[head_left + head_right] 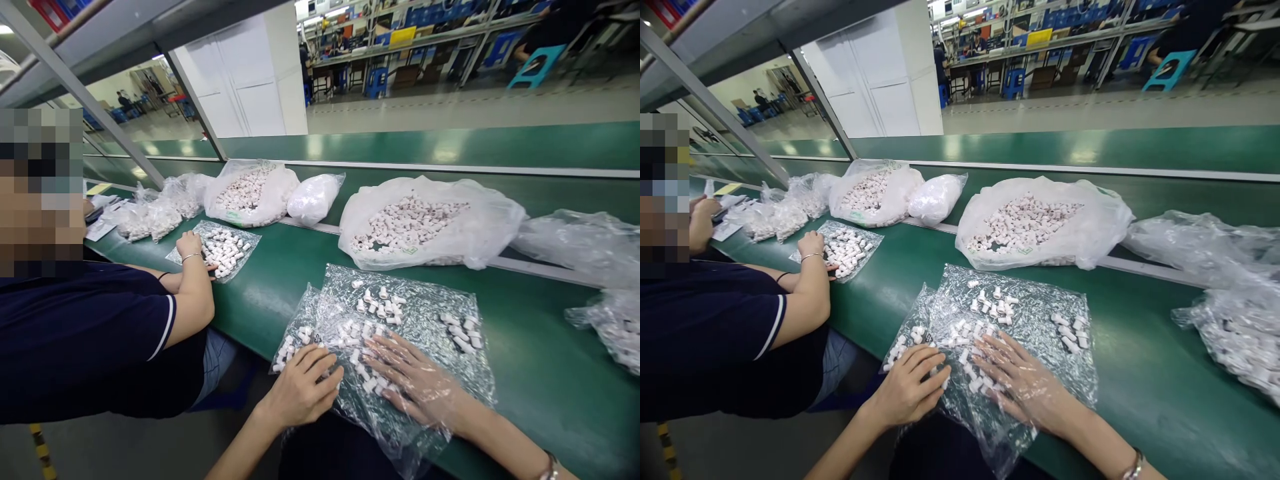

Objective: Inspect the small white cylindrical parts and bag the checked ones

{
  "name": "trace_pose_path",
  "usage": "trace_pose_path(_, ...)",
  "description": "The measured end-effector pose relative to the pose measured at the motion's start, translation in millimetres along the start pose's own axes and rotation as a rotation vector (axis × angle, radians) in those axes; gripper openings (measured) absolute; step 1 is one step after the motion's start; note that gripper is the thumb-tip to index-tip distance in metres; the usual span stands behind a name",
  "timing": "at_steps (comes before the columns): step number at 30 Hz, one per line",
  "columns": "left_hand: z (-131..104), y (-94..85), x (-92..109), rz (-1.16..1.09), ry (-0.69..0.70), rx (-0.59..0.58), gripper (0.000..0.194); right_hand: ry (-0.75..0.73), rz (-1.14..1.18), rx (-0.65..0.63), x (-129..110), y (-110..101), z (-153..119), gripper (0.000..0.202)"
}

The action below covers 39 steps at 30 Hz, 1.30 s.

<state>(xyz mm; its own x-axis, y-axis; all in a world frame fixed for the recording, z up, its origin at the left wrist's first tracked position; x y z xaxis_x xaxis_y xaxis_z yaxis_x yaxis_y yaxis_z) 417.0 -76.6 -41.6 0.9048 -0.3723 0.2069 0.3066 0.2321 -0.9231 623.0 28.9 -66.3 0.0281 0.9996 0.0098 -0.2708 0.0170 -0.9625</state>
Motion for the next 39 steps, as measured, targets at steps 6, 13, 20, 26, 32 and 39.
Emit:
trace_pose_path(6,0.9,-0.9,4.8,-0.018,0.007,-0.001,0.030,0.001,0.000,0.026,0.0,-2.5,0.9,0.062)
trace_pose_path(13,17.7,3.9,-1.0,0.025,-0.074,-0.089,0.060,-0.032,-0.070,0.000,-2.3,-3.0,-2.3,0.062)
trace_pose_path(20,26.8,5.8,-1.4,0.032,-0.151,-0.125,0.071,-0.006,-0.024,-0.026,-3.9,-13.1,-4.3,0.063)
trace_pose_path(26,36.2,9.2,-3.5,0.111,-0.194,-0.119,0.070,-0.006,0.010,-0.016,-2.7,-16.9,-3.9,0.063)
trace_pose_path(32,52.8,9.0,-7.7,0.143,0.036,-0.109,0.051,-0.027,-0.037,-0.029,-2.7,-15.6,-4.2,0.064)
trace_pose_path(39,71.8,7.4,-11.9,0.122,0.068,-0.201,0.047,-0.018,-0.109,-0.050,-4.5,-15.4,-5.3,0.065)
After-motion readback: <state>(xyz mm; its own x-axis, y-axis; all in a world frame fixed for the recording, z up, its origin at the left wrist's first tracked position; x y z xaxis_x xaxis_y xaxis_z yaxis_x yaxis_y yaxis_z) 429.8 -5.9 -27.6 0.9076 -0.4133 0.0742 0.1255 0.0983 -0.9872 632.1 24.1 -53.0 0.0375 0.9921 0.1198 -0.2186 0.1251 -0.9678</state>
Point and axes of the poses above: each hand's wrist, its own z-axis towards the middle knuckle, its own y-axis out of the palm, x = y × z, the point moved 5 cm from there along z, towards the middle knuckle, and after that the axes turned 9 degrees about -y, right-handed, at the moved point
